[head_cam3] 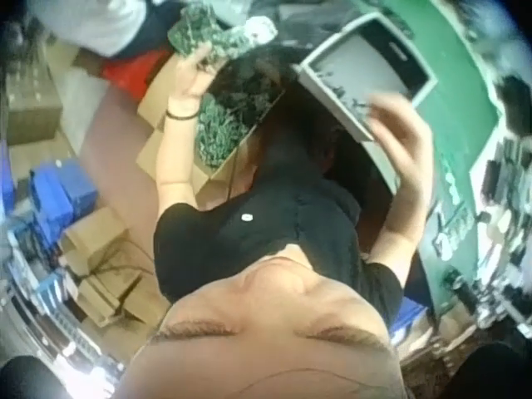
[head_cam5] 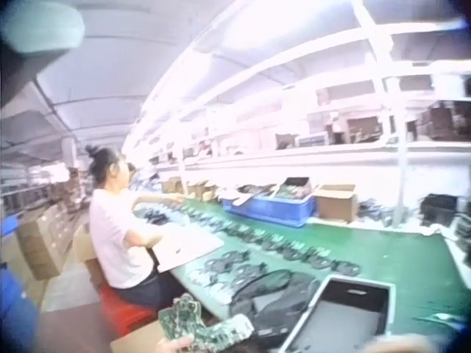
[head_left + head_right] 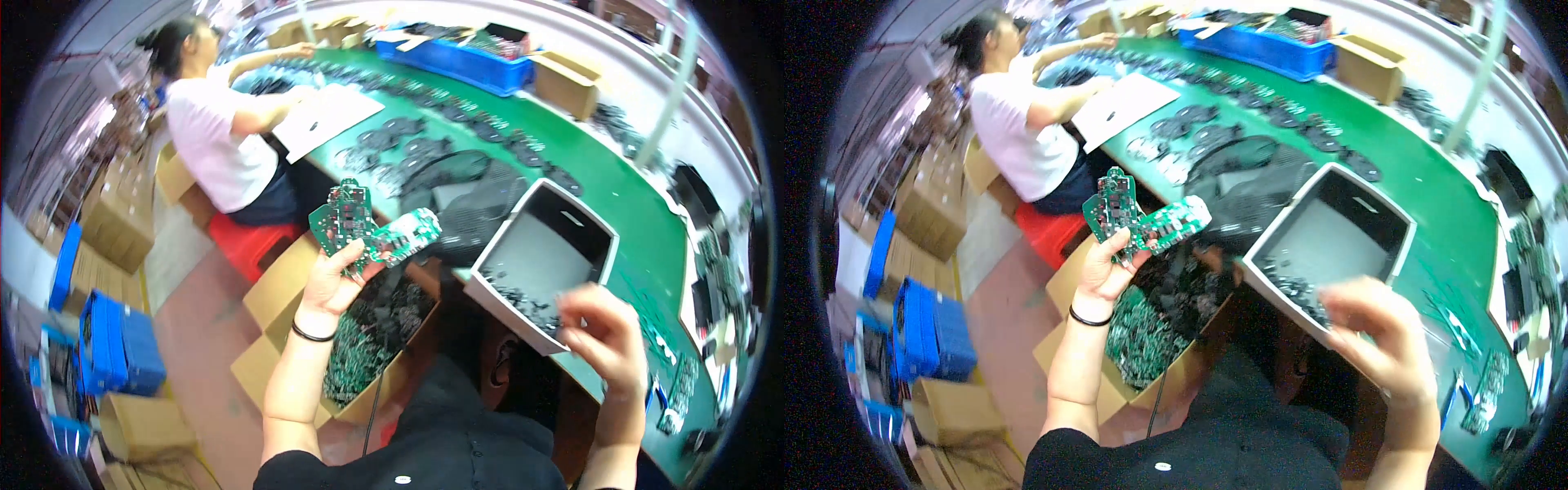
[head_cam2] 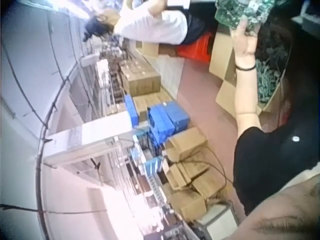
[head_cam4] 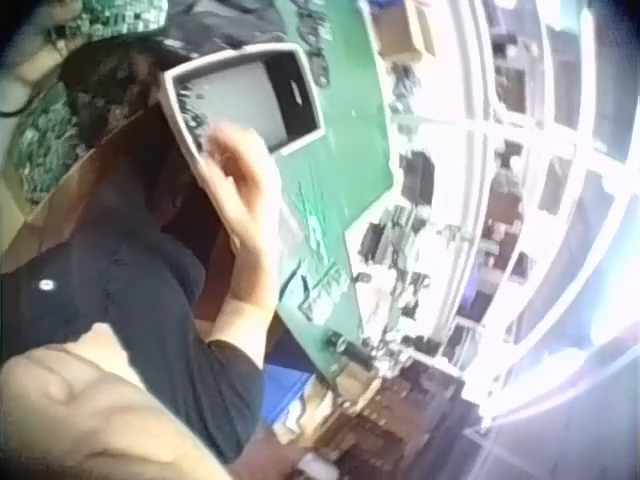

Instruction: The person assembles computer mouse components by joining PCBs with plastic bases and separating PCB panels using pliers.

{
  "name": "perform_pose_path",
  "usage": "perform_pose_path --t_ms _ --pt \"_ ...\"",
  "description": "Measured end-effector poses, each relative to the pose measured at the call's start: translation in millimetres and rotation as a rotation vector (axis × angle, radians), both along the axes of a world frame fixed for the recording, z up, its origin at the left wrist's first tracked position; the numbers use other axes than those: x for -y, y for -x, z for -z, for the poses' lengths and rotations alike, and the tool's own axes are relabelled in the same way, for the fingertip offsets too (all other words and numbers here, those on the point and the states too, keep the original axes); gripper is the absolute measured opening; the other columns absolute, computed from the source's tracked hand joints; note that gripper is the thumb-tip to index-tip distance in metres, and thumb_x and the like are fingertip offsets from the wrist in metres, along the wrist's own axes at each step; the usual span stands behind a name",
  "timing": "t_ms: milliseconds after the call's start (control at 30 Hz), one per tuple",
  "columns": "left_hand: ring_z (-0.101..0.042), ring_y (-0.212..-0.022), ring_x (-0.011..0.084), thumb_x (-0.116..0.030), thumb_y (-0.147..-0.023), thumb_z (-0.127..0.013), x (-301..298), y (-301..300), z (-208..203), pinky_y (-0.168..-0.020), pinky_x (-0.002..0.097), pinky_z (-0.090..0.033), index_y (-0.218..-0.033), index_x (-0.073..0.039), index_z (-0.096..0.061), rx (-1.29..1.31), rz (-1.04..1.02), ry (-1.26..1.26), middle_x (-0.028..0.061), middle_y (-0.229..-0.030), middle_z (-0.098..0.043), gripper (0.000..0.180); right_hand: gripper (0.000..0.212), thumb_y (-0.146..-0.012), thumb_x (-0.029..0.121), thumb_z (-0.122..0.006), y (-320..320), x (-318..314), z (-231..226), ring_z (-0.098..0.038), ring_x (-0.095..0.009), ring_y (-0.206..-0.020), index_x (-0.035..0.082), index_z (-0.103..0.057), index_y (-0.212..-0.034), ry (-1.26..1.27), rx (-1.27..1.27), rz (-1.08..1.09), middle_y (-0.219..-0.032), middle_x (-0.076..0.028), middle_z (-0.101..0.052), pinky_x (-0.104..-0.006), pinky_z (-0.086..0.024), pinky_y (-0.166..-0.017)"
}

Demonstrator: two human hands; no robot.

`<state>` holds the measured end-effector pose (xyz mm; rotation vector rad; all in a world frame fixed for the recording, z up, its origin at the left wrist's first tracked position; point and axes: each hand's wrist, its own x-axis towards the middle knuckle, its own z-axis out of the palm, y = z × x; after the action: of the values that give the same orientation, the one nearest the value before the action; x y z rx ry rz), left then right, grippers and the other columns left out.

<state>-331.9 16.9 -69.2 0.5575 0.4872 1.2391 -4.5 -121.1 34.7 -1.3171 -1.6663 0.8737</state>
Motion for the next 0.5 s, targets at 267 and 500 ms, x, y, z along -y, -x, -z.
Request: perform_pose_path --t_ms 267,500 --pt "-0.06 -0.091 0.0234 -0.002 -0.085 -0.055 -3.0 -196.2 -49.7 -0.08 0.0358 -0.055 -0.104 0.001 -0.056 0.13 0.472 0.009 0.0122 -0.099 -0.061 0.019 0.053 -0.084 0.025 -0.062 -50.5 -84.5 24.0 -0.061 -0.017 -0.082 0.001 -0.041 -0.126 0.396 -0.51 -0.095 -0.103 -0.014 -0.057 -0.0285 -0.054 -0.071" --pt "-0.061 -0.084 0.0161 -0.002 -0.083 -0.059 -29.5 -276.6 -32.8 -0.073 0.0301 -0.056 -0.096 -0.005 -0.057 0.102 0.414 0.005 0.0044 -0.09 -0.061 0.014 0.035 -0.088 0.02 -0.055 -84.8 -100.2 56.9 -0.062 -0.015 -0.077 -0.001 -0.047 -0.116 0.321 -0.794 0.102 -0.098 -0.011 -0.058 -0.0274 -0.054 -0.07"
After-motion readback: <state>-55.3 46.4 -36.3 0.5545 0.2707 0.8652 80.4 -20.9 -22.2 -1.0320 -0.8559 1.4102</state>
